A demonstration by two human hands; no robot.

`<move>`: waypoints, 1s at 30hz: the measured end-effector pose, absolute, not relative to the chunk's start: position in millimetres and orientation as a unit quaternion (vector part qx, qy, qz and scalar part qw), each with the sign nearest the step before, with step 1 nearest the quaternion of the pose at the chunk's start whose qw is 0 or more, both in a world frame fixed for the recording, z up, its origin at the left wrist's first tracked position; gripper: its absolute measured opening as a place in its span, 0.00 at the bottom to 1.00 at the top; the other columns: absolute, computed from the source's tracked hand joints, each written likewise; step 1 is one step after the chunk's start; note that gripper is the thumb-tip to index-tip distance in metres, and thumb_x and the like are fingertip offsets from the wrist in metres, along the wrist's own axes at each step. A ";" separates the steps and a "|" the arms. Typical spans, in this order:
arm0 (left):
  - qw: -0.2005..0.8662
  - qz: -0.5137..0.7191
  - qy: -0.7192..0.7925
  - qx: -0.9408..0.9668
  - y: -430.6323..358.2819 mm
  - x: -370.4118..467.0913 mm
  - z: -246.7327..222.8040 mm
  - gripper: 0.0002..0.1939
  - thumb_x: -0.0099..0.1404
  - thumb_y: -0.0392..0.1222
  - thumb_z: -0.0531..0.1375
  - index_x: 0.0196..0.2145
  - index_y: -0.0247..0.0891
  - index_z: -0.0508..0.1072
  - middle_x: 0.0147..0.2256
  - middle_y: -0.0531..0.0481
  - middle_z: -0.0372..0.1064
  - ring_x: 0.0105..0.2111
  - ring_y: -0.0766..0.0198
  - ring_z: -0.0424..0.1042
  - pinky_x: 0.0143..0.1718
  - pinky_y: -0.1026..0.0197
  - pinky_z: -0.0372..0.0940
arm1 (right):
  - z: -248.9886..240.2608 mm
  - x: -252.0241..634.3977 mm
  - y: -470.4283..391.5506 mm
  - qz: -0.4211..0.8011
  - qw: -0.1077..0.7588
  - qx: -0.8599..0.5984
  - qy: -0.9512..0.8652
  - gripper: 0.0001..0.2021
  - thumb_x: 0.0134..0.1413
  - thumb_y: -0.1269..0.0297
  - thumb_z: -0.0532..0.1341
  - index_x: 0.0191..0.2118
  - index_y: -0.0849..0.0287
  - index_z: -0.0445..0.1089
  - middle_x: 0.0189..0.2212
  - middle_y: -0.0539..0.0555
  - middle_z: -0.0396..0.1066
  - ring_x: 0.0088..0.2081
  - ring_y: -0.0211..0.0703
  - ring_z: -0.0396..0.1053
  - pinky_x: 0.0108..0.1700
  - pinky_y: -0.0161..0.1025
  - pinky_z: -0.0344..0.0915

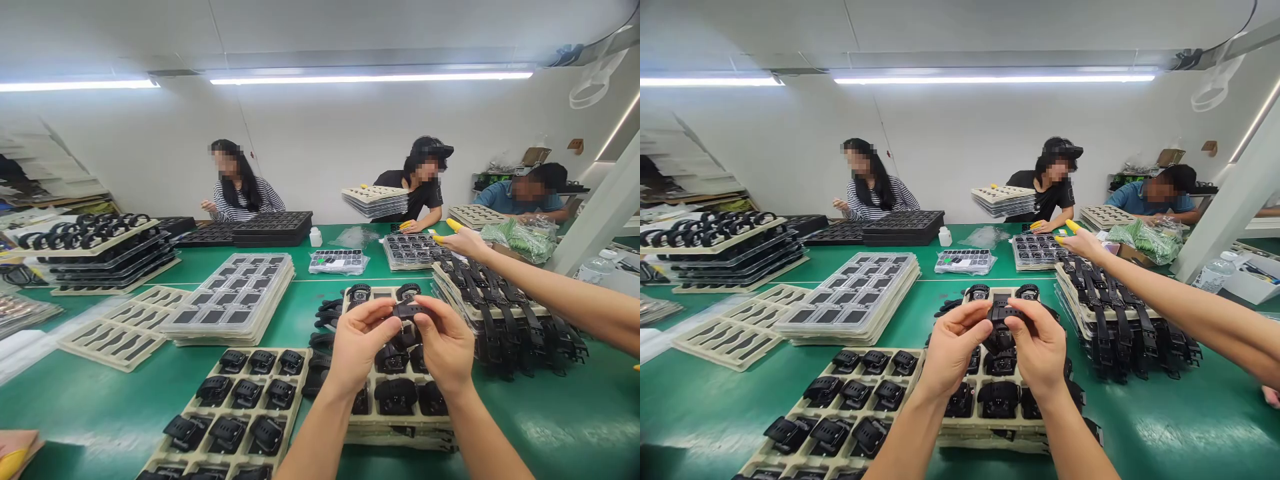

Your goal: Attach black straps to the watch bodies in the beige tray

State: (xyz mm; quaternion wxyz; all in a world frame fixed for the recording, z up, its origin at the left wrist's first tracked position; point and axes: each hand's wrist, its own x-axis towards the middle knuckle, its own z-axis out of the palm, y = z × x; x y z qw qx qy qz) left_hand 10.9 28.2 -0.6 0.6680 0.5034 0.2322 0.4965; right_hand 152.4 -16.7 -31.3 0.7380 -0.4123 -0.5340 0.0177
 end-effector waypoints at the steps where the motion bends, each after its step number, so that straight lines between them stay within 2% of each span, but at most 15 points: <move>1: 0.665 0.498 0.230 0.506 27.7 11.2 -1.0 0.17 0.48 0.44 0.78 0.37 0.39 0.86 0.38 0.45 0.84 0.38 0.59 0.81 0.42 0.63 0.75 | -31.6 152.5 -16.5 0.017 0.752 -0.402 -0.522 0.06 0.62 0.60 0.68 0.43 0.50 0.81 0.37 0.54 0.81 0.38 0.49 0.78 0.41 0.45 0.76; 4: 0.663 0.475 0.228 0.532 26.8 9.6 -0.4 0.15 0.49 0.43 0.77 0.36 0.39 0.86 0.37 0.45 0.84 0.37 0.57 0.81 0.42 0.61 0.76 | -28.2 157.4 -17.9 0.036 0.747 -0.376 -0.547 0.03 0.61 0.63 0.69 0.38 0.49 0.82 0.34 0.52 0.81 0.37 0.47 0.78 0.41 0.43 0.76; 10: 0.635 0.462 0.248 0.568 28.9 3.7 1.5 0.14 0.52 0.42 0.75 0.37 0.38 0.86 0.38 0.44 0.84 0.39 0.55 0.82 0.42 0.60 0.76 | -21.7 166.5 -19.0 0.082 0.683 -0.401 -0.605 0.05 0.61 0.65 0.68 0.38 0.49 0.83 0.34 0.52 0.82 0.36 0.46 0.78 0.39 0.42 0.76; 15: 0.637 0.459 0.254 0.565 33.3 1.9 2.2 0.18 0.52 0.42 0.75 0.41 0.36 0.84 0.39 0.42 0.83 0.40 0.54 0.82 0.41 0.60 0.76 | -26.3 157.1 -14.0 0.106 0.726 -0.406 -0.545 0.07 0.59 0.61 0.70 0.42 0.51 0.83 0.37 0.54 0.83 0.38 0.48 0.80 0.41 0.44 0.77; 18: 0.628 0.478 0.267 0.553 34.4 1.0 3.7 0.17 0.51 0.42 0.76 0.39 0.36 0.83 0.37 0.43 0.83 0.38 0.55 0.82 0.39 0.61 0.76 | -26.6 155.1 -13.6 0.165 0.740 -0.403 -0.513 0.07 0.56 0.58 0.72 0.39 0.52 0.83 0.37 0.55 0.83 0.38 0.49 0.80 0.42 0.44 0.78; 20: 0.620 0.477 0.262 0.565 33.8 0.9 4.0 0.15 0.51 0.42 0.76 0.36 0.35 0.84 0.36 0.43 0.83 0.38 0.54 0.81 0.40 0.59 0.76 | -25.8 157.2 -14.9 0.182 0.736 -0.394 -0.519 0.04 0.56 0.59 0.72 0.36 0.52 0.83 0.36 0.55 0.83 0.39 0.49 0.80 0.43 0.45 0.78; 25: 0.619 0.464 0.258 0.578 32.4 2.3 1.3 0.14 0.51 0.41 0.76 0.36 0.36 0.85 0.36 0.43 0.83 0.38 0.54 0.81 0.42 0.58 0.76 | -24.3 165.1 -17.4 0.169 0.711 -0.397 -0.555 0.03 0.57 0.61 0.71 0.35 0.50 0.84 0.36 0.55 0.83 0.40 0.52 0.80 0.43 0.48 0.78; 30: 0.602 0.471 0.253 0.594 32.0 1.7 0.2 0.13 0.53 0.40 0.74 0.38 0.36 0.85 0.36 0.44 0.83 0.36 0.57 0.79 0.39 0.60 0.74 | -25.1 164.4 -17.2 0.150 0.688 -0.410 -0.579 0.03 0.58 0.62 0.70 0.36 0.50 0.84 0.35 0.54 0.82 0.39 0.50 0.79 0.43 0.46 0.77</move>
